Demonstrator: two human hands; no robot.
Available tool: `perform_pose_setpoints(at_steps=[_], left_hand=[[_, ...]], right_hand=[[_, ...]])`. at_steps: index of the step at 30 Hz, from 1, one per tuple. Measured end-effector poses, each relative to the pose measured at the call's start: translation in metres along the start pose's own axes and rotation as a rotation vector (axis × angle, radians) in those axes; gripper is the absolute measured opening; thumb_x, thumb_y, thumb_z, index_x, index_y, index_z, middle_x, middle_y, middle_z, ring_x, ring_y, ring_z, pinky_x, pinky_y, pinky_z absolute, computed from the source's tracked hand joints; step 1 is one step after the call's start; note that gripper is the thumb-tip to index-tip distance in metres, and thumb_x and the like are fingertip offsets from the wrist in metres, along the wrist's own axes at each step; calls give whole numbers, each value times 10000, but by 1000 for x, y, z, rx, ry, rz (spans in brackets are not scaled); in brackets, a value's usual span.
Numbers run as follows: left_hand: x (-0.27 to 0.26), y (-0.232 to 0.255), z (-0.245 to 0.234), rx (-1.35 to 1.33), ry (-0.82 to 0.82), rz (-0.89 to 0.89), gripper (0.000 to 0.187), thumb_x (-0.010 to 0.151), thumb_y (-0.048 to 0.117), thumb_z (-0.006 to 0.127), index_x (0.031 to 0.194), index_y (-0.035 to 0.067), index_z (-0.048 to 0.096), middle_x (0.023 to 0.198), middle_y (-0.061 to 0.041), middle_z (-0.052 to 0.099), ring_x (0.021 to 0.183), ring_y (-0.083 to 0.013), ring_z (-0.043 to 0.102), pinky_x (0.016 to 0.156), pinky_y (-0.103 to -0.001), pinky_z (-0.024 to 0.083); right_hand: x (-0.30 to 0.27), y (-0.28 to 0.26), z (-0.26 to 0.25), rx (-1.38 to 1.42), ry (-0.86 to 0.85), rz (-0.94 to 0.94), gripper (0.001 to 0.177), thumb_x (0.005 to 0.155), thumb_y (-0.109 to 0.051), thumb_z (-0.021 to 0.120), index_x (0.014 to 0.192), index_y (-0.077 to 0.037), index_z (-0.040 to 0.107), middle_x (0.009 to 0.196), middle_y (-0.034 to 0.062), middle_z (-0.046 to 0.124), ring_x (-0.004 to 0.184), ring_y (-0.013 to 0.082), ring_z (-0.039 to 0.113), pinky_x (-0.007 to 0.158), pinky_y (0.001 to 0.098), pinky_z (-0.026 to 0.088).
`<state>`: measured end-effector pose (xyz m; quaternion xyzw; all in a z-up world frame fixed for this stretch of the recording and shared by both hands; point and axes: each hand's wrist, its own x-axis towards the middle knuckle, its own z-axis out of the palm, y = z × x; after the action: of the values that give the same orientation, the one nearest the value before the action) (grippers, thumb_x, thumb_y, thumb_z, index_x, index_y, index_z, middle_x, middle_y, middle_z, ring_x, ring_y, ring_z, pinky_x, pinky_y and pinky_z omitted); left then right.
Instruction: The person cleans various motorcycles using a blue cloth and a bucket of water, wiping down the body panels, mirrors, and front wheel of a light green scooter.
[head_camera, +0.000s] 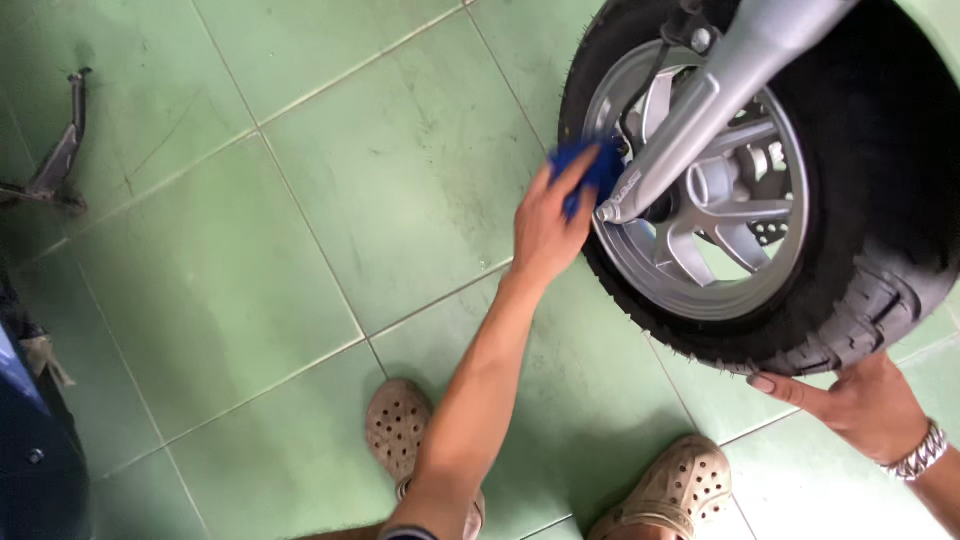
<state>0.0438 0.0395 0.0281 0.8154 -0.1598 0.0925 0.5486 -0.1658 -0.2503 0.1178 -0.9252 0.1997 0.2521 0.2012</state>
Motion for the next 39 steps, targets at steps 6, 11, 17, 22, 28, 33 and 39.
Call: perform_pose_setpoints(at_steps=[6, 11, 17, 22, 28, 33, 39], left_hand=[[72, -59, 52, 245, 27, 464, 655, 738, 118, 776, 1328, 265, 533, 1403, -180, 501, 1236, -429, 615, 1020, -450, 552], [-15, -53, 52, 213, -85, -18, 624, 820, 244, 744, 1389, 49, 581, 1285, -331, 545, 1043, -516, 629, 867, -545, 551], [-100, 23, 51, 88, -80, -126, 243, 849, 286, 666, 993, 102, 731, 888, -142, 739, 769, -346, 710, 690, -459, 577], [-103, 101, 55, -613, -282, -459, 210, 946, 213, 611, 988, 42, 726, 708, -44, 678, 610, -100, 633, 581, -292, 530], [-66, 105, 67, -1304, -387, -541, 218, 983, 172, 637, 1134, 25, 694, 812, -12, 647, 712, -79, 582, 688, -249, 487], [-86, 34, 53, -408, -188, -45, 274, 843, 215, 683, 1087, 97, 725, 987, -60, 733, 870, -199, 719, 799, -329, 596], [-36, -48, 43, 293, -44, 189, 290, 804, 293, 758, 1072, 189, 722, 1185, -131, 669, 1004, -353, 689, 822, -475, 575]], right_hand=[[2, 22, 13, 266, 184, -399, 683, 643, -366, 863, 1199, -14, 679, 1091, 80, 767, 928, 195, 718, 825, 353, 548], [9, 6, 40, 516, 146, -348, 803, 633, -382, 891, 1278, 6, 610, 1149, 137, 724, 1014, 207, 678, 854, 366, 552], [-1, -24, -2, -2, -112, 125, 716, 708, -368, 898, 1289, -54, 621, 1036, 145, 793, 875, 267, 707, 788, 422, 597], [-8, -17, -20, 394, 154, -229, 761, 703, -290, 877, 1343, -37, 551, 1149, 139, 719, 1013, 248, 654, 883, 401, 547], [-5, 10, -12, 736, 320, -398, 828, 697, -197, 852, 1408, -16, 467, 1286, 133, 632, 1179, 225, 590, 997, 375, 487], [-4, 26, 13, 810, 63, -358, 895, 679, -158, 823, 1464, -12, 420, 1393, 112, 587, 1288, 202, 563, 1058, 356, 470], [0, 30, 12, 600, 22, -186, 742, 768, -175, 773, 1426, 23, 493, 1305, 139, 691, 1210, 232, 640, 1041, 388, 501]])
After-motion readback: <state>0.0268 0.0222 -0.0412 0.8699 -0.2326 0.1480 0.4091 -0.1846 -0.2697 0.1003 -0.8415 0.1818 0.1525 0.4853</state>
